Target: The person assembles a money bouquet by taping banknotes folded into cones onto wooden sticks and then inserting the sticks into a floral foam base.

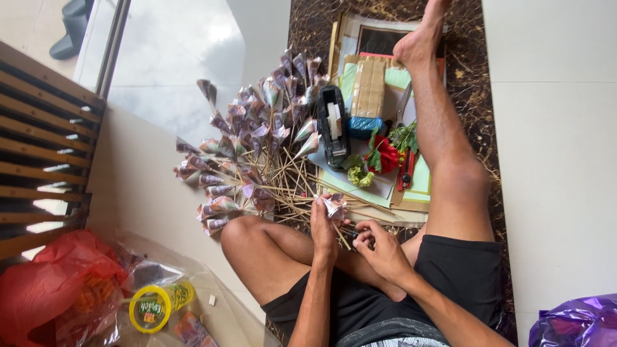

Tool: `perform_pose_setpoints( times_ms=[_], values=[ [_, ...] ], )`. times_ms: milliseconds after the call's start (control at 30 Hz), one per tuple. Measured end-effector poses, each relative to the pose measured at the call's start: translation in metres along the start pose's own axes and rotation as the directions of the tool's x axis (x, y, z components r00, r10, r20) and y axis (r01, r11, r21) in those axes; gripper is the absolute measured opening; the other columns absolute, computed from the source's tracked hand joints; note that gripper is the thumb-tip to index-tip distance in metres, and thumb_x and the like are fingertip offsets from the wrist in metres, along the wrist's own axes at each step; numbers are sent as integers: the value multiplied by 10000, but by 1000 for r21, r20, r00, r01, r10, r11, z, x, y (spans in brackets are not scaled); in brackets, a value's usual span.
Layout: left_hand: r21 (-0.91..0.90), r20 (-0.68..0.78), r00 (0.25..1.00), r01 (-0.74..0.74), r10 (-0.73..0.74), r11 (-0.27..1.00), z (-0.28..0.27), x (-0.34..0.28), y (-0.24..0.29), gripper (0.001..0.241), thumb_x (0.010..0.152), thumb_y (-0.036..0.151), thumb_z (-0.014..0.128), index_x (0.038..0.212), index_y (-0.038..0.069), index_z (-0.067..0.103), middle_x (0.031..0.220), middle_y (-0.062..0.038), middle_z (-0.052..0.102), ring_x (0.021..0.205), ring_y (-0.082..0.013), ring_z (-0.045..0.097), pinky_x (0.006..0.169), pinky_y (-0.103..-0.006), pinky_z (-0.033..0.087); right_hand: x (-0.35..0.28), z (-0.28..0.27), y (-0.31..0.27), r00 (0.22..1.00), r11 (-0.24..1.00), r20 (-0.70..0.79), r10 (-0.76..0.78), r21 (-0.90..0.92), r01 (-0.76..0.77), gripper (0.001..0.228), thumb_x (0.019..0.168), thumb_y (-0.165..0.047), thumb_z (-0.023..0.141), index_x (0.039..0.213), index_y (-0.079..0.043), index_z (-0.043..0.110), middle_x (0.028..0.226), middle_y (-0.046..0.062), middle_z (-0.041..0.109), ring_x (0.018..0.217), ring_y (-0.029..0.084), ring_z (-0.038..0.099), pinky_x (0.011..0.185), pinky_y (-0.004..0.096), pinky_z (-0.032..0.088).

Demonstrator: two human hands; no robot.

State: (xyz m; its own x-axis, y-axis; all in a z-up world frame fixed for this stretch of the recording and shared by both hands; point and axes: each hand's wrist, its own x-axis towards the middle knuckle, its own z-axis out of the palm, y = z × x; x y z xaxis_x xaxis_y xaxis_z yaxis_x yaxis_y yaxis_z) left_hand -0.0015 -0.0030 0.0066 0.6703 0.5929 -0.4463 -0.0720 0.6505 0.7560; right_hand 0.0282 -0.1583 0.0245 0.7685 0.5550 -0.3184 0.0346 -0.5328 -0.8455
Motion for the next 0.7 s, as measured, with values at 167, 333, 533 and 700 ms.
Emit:
perform_pose_setpoints(
  times_ms=[167,333,533,700],
  values=[
    [88,-88,996,32,-25,996,14,-12,13,462,1034,412,425,1289,54,564,984,-206,682,806,-262,681,649,-358,588,3,-5,-21,993,990,62,105,85,-110,289,880,-248,737,1146,-186,642,764,-46,789,699,84,670,746,246,501],
    [55,-153,985,88,-79,995,37,-22,29,383,1057,363,452,1242,51,575,1007,-225,656,892,-286,667,738,-392,598,6,-9,-19,996,982,24,84,169,-87,305,864,-157,735,1146,-182,621,782,-39,761,658,96,619,658,263,493],
    [163,-66,975,222,-213,961,62,-49,32,615,934,459,487,1399,67,577,1267,-199,690,1268,-313,613,1087,-513,479,12,-26,-35,989,983,-147,-31,173,57,394,880,-97,747,1230,-150,575,787,-40,802,588,109,640,587,277,509],
    [257,-114,964,261,-239,930,38,-44,-4,508,948,346,569,1310,20,711,1328,-164,732,1140,-283,692,884,-396,551,10,-23,-35,989,980,-124,-81,174,102,419,880,-84,681,1271,-151,547,712,-30,752,634,130,705,614,294,580]
  ],
)
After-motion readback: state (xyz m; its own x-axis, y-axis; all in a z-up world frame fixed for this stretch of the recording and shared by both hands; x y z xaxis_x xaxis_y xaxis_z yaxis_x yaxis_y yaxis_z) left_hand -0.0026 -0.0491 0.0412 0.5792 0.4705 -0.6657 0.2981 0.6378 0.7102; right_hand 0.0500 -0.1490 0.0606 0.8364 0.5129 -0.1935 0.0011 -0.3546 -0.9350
